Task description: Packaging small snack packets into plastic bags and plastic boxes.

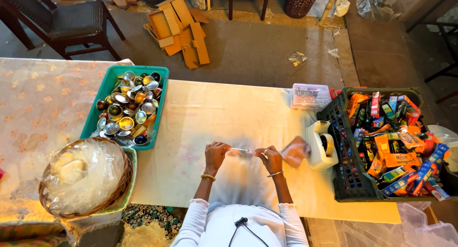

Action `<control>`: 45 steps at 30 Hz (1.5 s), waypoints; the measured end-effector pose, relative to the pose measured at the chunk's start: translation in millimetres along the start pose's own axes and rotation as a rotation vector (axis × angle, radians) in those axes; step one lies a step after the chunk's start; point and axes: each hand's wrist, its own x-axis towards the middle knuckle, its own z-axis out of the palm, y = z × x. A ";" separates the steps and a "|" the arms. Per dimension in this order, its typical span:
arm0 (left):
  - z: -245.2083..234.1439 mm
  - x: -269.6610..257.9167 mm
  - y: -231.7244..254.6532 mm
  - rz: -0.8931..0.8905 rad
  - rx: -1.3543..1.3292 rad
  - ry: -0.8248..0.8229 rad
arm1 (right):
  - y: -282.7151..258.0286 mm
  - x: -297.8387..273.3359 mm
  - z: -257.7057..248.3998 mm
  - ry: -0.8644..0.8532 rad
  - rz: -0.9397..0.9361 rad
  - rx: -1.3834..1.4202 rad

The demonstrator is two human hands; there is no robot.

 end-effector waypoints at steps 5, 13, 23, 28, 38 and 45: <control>21.0 8.9 -7.5 0.138 0.101 0.129 | -0.8 1.1 12.4 0.132 -0.210 -0.187; 91.2 -33.3 -68.1 0.032 0.342 -0.121 | 86.3 -48.7 95.6 -0.179 -0.370 -0.507; 103.2 -73.4 -27.2 0.170 0.285 -0.182 | 90.0 -65.7 94.9 -0.208 -0.118 -0.483; 97.4 -74.2 5.6 0.367 0.292 -0.454 | 75.6 -86.1 50.5 -0.255 0.027 -0.320; 114.8 -76.5 6.0 0.241 0.410 -0.524 | 109.7 -304.3 -82.8 0.775 0.881 -0.124; 116.0 -80.1 2.9 0.261 0.458 -0.465 | 110.1 -415.4 -109.4 1.045 1.185 -0.483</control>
